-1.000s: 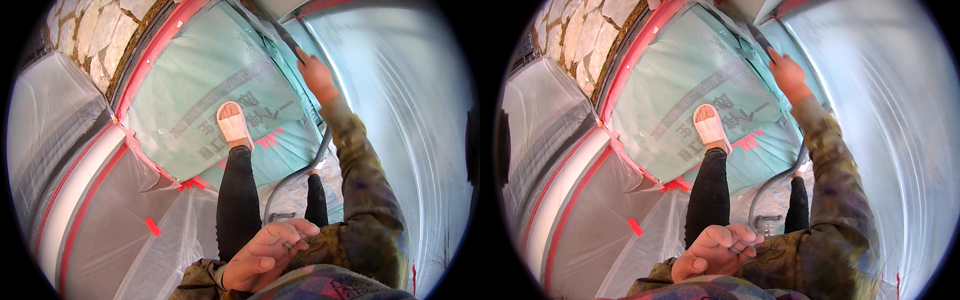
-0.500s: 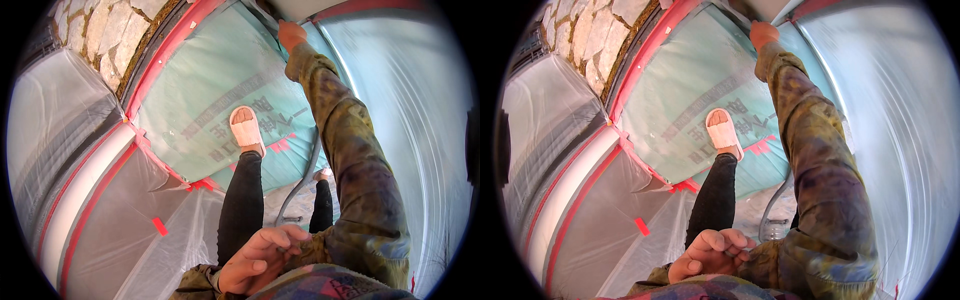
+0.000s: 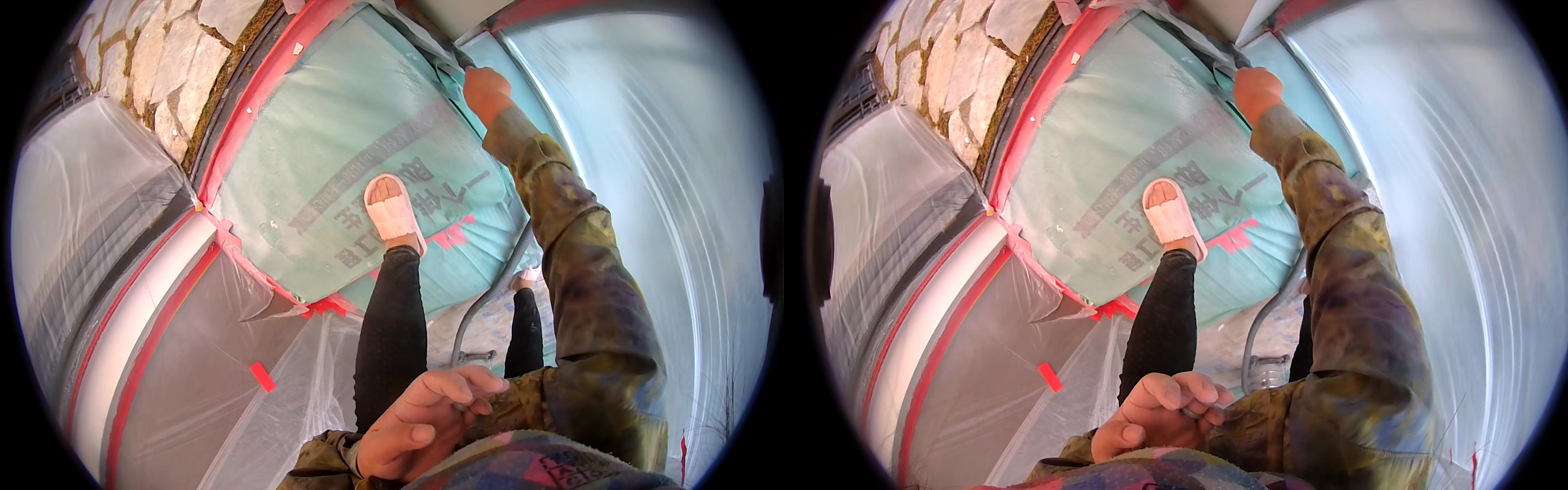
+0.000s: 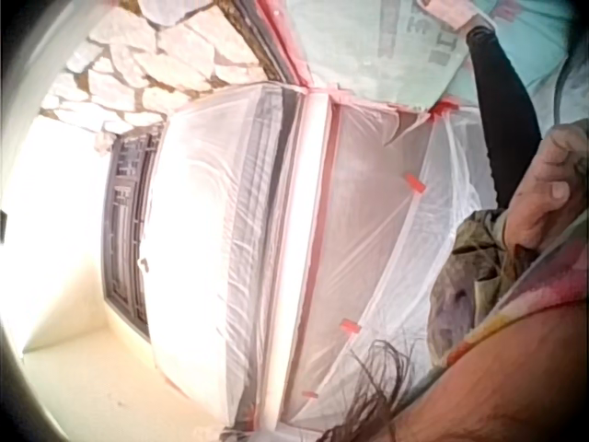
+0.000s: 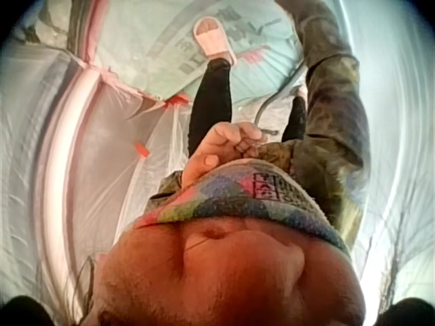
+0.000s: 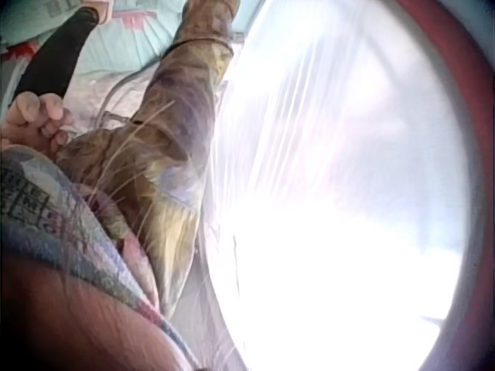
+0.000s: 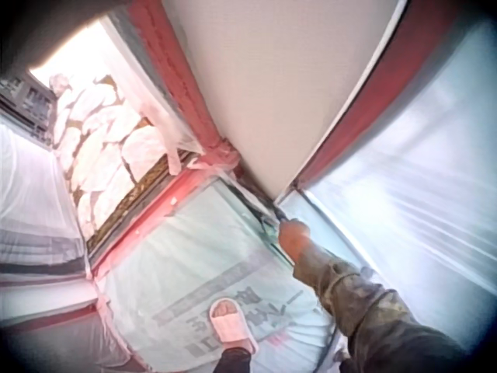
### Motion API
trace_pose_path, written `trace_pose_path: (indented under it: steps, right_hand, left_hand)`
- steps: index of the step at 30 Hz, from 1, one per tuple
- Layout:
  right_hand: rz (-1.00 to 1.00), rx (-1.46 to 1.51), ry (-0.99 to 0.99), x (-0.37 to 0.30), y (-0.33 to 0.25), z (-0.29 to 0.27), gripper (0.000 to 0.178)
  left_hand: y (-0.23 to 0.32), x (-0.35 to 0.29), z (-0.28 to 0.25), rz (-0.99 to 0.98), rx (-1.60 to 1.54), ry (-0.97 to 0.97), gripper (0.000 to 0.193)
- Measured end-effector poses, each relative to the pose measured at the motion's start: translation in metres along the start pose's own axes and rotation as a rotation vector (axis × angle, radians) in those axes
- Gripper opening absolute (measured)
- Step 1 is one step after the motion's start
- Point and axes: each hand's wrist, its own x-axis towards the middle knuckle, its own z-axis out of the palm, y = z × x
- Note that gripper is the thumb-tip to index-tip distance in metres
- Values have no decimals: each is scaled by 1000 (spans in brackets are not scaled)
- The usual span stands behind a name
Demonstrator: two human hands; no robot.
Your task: The person uses a vacuum cleaner hose to clean the floor and large green sacks in a confined space. They move the hose over the surfaces, occasionally using their hand to hold the sacks or adjust the plastic sheeting.
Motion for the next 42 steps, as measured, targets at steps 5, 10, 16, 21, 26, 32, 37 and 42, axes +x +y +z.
trace_pose_path:
  steps: [5,10,16,21,26,32,37,42]
  right_hand:
    - [-51,67,152,-15,-17,-11,34]
    - [-29,156,172,40,-19,18,35]
    - [-29,154,190,-43,42,28,42]
    - [124,75,101,-145,145,39,47]
    - [232,-16,89,-216,227,86,45]
    - [110,65,64,-215,171,41,43]
    - [-132,75,26,-115,111,26,39]
    - [-149,-14,25,-23,81,28,33]
  left_hand:
    - [3,2,5,-51,14,-13,43]
    - [4,3,-1,-53,48,-35,43]
    - [1,-1,0,-68,5,-79,43]
    - [-4,-4,1,-109,-41,-94,43]
    - [-11,-3,-4,-90,-89,-156,46]
    - [-22,-3,-4,-70,-90,-136,46]
    - [-28,1,-4,-78,-54,-133,46]
    - [-28,1,-6,-67,-57,-108,46]
